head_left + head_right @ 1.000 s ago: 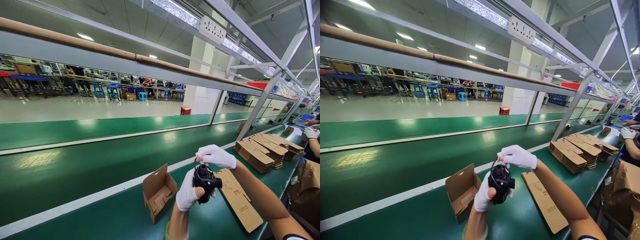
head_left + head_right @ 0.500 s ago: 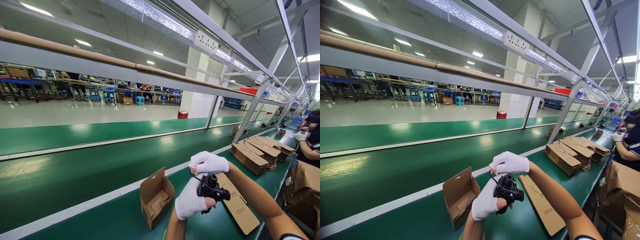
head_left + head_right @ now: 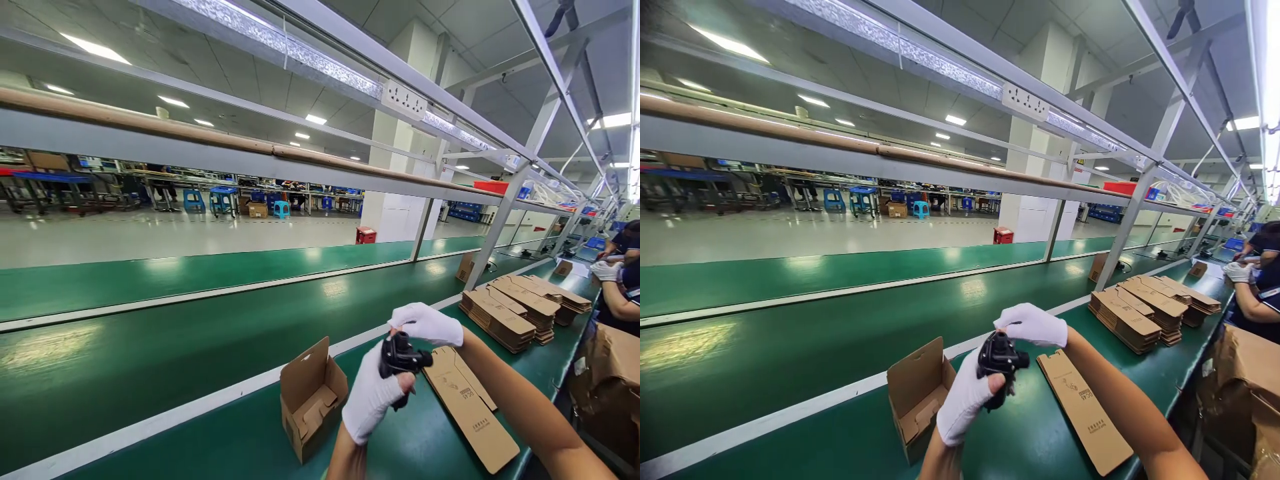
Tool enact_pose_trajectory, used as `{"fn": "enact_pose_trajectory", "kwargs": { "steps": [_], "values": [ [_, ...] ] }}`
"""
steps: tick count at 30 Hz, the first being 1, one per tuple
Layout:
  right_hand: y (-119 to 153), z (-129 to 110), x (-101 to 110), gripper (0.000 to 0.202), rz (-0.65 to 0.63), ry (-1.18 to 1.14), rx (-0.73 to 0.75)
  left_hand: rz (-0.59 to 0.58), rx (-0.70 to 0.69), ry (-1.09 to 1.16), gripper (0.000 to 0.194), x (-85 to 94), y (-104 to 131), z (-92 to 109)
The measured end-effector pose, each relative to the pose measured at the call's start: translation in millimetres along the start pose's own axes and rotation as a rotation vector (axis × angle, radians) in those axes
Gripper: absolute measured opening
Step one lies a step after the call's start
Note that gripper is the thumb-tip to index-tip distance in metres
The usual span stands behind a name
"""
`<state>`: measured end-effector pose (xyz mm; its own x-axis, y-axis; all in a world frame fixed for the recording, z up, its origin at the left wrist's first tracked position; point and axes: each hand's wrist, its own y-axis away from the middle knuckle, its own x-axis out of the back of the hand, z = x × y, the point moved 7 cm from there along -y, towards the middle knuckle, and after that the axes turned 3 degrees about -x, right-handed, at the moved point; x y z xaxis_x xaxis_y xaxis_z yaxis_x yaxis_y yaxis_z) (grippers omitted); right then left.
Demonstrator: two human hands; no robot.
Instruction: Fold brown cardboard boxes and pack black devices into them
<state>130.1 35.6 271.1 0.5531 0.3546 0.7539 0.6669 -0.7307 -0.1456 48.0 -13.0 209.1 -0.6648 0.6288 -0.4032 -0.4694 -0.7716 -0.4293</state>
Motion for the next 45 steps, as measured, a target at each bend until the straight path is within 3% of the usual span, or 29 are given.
{"fn": "enact_pose_trajectory", "kwargs": {
  "steps": [3,6,12,16,21,24,28,33,37,39,42,44,45],
  "values": [
    [14.5,8.0,2.1,0.025,0.121,-0.001,-0.091,0.144,-0.059,0.037,0.056,16.1,0.3,4.9],
    [20.8,1.0,0.4,0.023,0.219,-0.025,-0.095,0.218,-0.116,0.168,0.057,18.3,0.1,-1.4],
    [6.4,3.7,-14.4,0.019,0.179,-0.134,-0.173,0.277,-0.200,0.441,0.050,21.7,0.6,-11.1],
    [-1.1,10.5,-23.3,0.015,0.225,-0.199,-0.180,0.348,-0.202,0.462,0.054,33.2,1.2,-8.1],
    [0.1,13.1,-20.2,0.017,0.339,-0.301,-0.166,0.402,-0.193,0.319,0.057,41.8,0.1,-8.6],
    [-1.5,11.5,-20.6,0.032,0.233,-0.392,-0.107,0.406,-0.216,0.188,0.051,46.5,-1.2,-6.2],
    [-1.8,7.8,-20.6,0.058,0.120,-0.408,-0.050,0.487,-0.232,-0.089,0.057,56.7,-0.5,2.4],
    [-8.1,12.5,-17.0,0.036,0.230,-0.176,-0.188,0.553,-0.234,-0.497,0.050,57.7,0.1,12.0],
    [-17.7,9.2,-16.1,0.033,0.242,-0.153,-0.168,0.619,-0.243,-0.541,0.051,58.0,3.7,14.1],
    [-21.6,8.4,-14.9,0.034,0.250,-0.159,-0.163,0.668,-0.247,-0.628,0.065,56.5,8.6,20.3],
    [-29.6,4.3,-19.8,0.035,0.234,-0.116,-0.161,0.884,-0.407,-0.862,0.086,47.2,30.3,47.9],
    [-38.0,-2.3,-30.2,0.031,0.205,-0.020,-0.130,1.020,-0.604,-0.953,0.081,31.3,50.7,68.1],
    [-43.2,-6.0,-38.3,0.029,0.181,0.045,-0.106,1.029,-0.682,-0.955,0.075,21.9,58.0,74.4]
  ]
}}
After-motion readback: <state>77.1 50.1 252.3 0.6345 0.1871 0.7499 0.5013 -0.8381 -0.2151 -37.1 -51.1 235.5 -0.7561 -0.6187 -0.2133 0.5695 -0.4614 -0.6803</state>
